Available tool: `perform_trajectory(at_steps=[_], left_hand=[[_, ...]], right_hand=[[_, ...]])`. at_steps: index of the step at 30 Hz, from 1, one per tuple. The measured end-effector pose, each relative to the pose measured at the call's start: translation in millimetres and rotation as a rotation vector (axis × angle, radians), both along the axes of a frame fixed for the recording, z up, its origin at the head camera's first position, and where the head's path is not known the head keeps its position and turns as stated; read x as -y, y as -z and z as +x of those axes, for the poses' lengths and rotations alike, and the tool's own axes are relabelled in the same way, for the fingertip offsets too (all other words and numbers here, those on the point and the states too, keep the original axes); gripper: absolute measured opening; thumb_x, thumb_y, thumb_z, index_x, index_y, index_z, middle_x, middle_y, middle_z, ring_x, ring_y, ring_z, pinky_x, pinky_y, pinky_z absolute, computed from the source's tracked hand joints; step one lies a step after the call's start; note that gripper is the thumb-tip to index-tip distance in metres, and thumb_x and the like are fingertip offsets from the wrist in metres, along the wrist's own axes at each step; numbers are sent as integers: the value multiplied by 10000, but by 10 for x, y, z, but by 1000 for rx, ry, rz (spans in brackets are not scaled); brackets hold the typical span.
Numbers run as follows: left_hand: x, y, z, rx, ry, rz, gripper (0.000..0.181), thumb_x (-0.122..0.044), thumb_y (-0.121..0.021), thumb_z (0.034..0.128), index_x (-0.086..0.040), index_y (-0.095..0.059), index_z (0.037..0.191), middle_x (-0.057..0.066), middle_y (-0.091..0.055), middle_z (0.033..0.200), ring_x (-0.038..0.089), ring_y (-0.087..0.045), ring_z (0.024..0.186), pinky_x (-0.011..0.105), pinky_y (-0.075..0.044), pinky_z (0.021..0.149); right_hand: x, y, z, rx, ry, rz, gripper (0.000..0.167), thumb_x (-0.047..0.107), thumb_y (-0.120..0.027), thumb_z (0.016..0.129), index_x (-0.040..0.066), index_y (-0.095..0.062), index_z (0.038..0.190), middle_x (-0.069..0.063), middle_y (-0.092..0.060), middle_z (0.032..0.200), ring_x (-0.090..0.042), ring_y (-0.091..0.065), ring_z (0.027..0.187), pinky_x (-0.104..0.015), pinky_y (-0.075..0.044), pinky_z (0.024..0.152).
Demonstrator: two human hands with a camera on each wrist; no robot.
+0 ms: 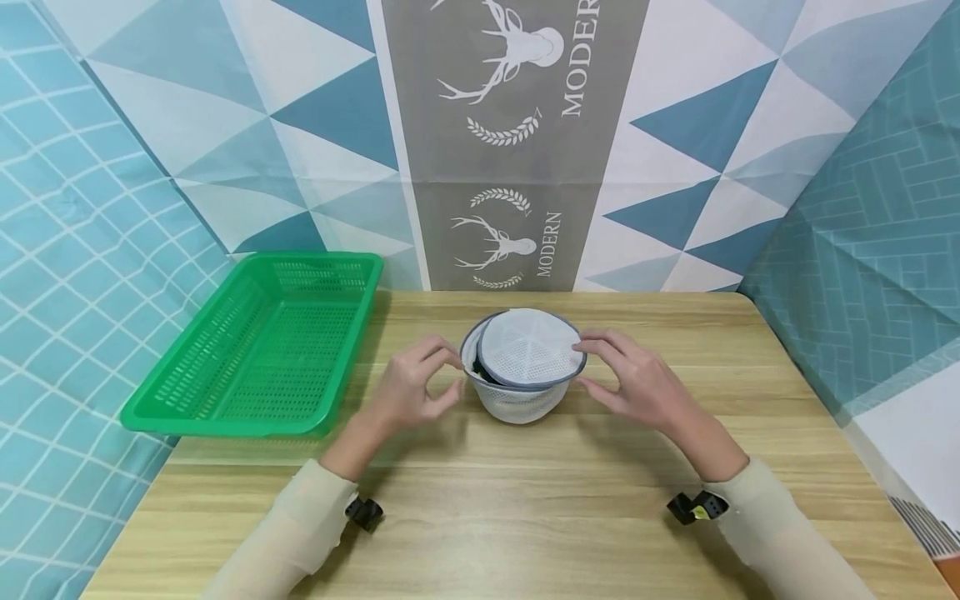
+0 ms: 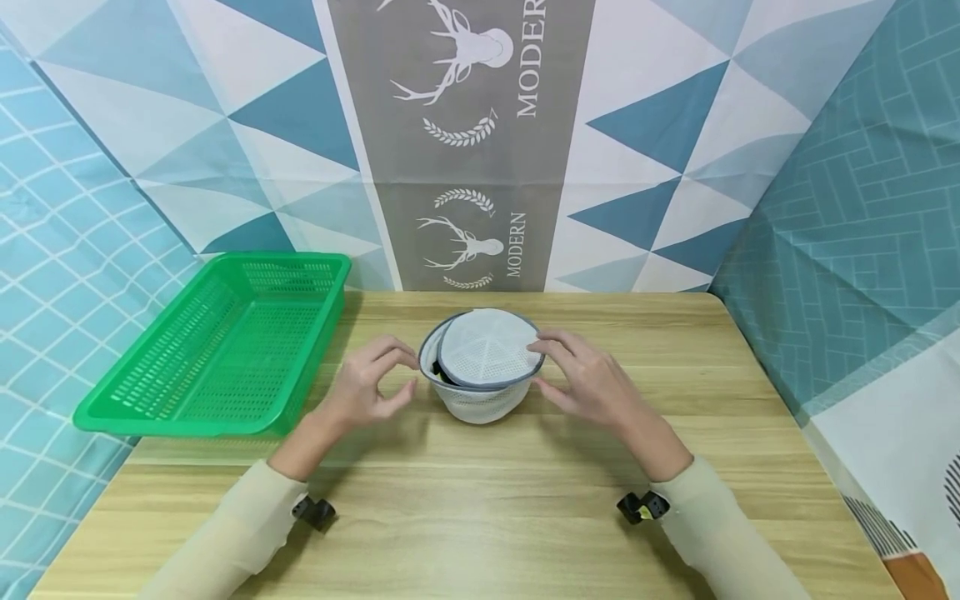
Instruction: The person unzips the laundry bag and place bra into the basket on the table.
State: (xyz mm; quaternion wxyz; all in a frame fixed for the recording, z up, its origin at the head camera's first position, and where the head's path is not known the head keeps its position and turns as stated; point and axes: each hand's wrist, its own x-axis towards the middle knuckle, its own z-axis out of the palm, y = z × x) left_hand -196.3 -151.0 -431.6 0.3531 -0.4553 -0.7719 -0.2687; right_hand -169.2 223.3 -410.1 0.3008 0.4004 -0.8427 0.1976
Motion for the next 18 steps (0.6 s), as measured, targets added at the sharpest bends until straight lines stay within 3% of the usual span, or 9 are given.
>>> perform_trajectory(at_steps=[5,10,15,18], left_hand=[[4,-30,-15,123,-146,43,158,-115,-790,868,-24,-763,995,131,-795,967,308,-783,878,437,-690,767],[-48,-27,-32,353,-271,2,342,-272,-797,959,-21,-783,1191,186,-841,1172,358,-810,996,455,-705,803],[-90,-29,-35,502,-267,-18,404,-289,-771,984,-41,-775,1303,228,-802,1369,427,-787,1259,473,-732,866],[-111,-31,-23,543,-238,-10,388,-243,-757,990,-35,-785,1317,251,-768,1437,458,-750,1343,479,-729,899]], right_hand=[[-46,-33,-31,-7,10,9,655,30,-1022,703,23,-752,1300,-276,-751,1373,-468,-772,1235,-575,-695,928],[-56,24,-79,16,20,8,724,18,-1028,706,40,-741,1370,-284,-710,1481,-495,-716,1355,-599,-661,1014],[-53,73,-130,83,6,-29,725,-22,-993,756,57,-730,1426,-258,-690,1534,-461,-697,1396,-526,-618,1086],[-49,116,-169,97,-13,-65,720,-91,-961,753,58,-741,1423,-253,-710,1510,-459,-706,1380,-328,-573,1174]])
